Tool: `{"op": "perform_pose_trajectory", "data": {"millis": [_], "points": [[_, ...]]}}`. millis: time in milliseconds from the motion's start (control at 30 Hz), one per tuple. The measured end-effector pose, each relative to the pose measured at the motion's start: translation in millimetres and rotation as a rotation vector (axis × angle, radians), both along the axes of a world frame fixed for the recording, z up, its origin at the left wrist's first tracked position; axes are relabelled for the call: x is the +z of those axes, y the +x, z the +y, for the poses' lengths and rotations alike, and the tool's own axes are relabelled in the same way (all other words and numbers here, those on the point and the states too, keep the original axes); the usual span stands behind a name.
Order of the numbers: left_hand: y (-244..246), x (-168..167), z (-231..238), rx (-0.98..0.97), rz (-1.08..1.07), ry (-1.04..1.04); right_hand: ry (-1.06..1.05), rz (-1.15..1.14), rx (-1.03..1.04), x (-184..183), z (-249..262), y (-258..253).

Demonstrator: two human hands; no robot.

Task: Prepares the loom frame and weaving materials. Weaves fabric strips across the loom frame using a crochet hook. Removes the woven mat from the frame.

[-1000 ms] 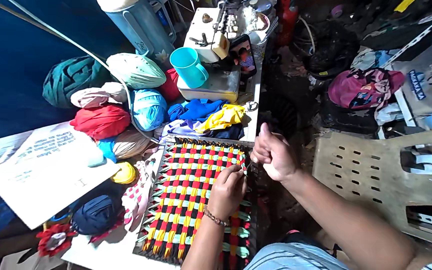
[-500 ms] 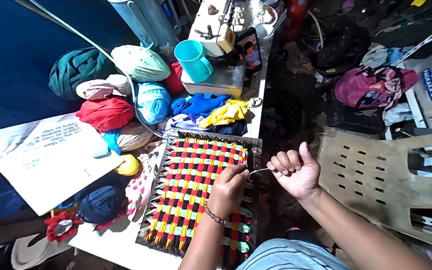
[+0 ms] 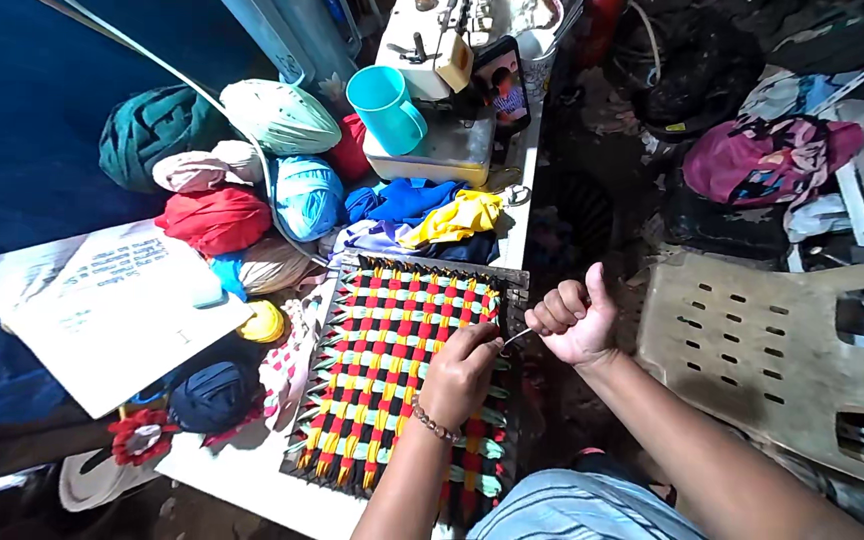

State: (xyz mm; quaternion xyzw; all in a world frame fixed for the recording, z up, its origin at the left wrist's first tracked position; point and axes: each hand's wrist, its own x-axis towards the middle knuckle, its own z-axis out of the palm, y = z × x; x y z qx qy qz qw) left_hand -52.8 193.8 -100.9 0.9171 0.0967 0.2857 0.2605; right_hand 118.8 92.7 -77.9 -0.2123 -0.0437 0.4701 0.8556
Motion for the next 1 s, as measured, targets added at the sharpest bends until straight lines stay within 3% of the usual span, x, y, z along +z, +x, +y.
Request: {"op": "perform_pose_trajectory", "data": {"millis": [167, 267, 400, 467, 600, 733, 867, 1000], "points": [[-0.5, 0.5, -1.4, 0.035, -0.012, -0.046, 0.064, -0.041, 0.025, 5.2, 3.2, -2.3], [-1.0, -1.2, -2.7, 0.049, -0.009, -0.045, 0.101, -0.211, 0.121, -1.8, -4.7, 7.3], [0.3, -0.6, -2.0, 0.049, -0.029, -0.053, -0.231, -0.767, 0.397, 5.6, -38.9, 40.5], [0.7, -1.5, -2.6, 0.045, -0.031, -0.054, -0.285, -0.930, 0.545, 12.6, -55.8, 53.2], [0.7, -2.4, -3.6, 0.046, -0.029, -0.054, -0.234, -0.886, 0.775, 24.4, -70.8, 68.1], [1.1, -1.3, -4.5, 0.046, -0.026, -0.040, -0.688, -1.075, 0.988, 62.6, -53.5, 57.6], [1.3, -2.1, -5.8, 0.054, -0.022, -0.033, -0.703, -1.476, 0.874, 63.1, -51.8, 46.8], [2.6, -4.3, -6.7, 0.055, -0.033, -0.016, -0.651, -1.500, 0.791, 50.7, -57.9, 46.7]]}}
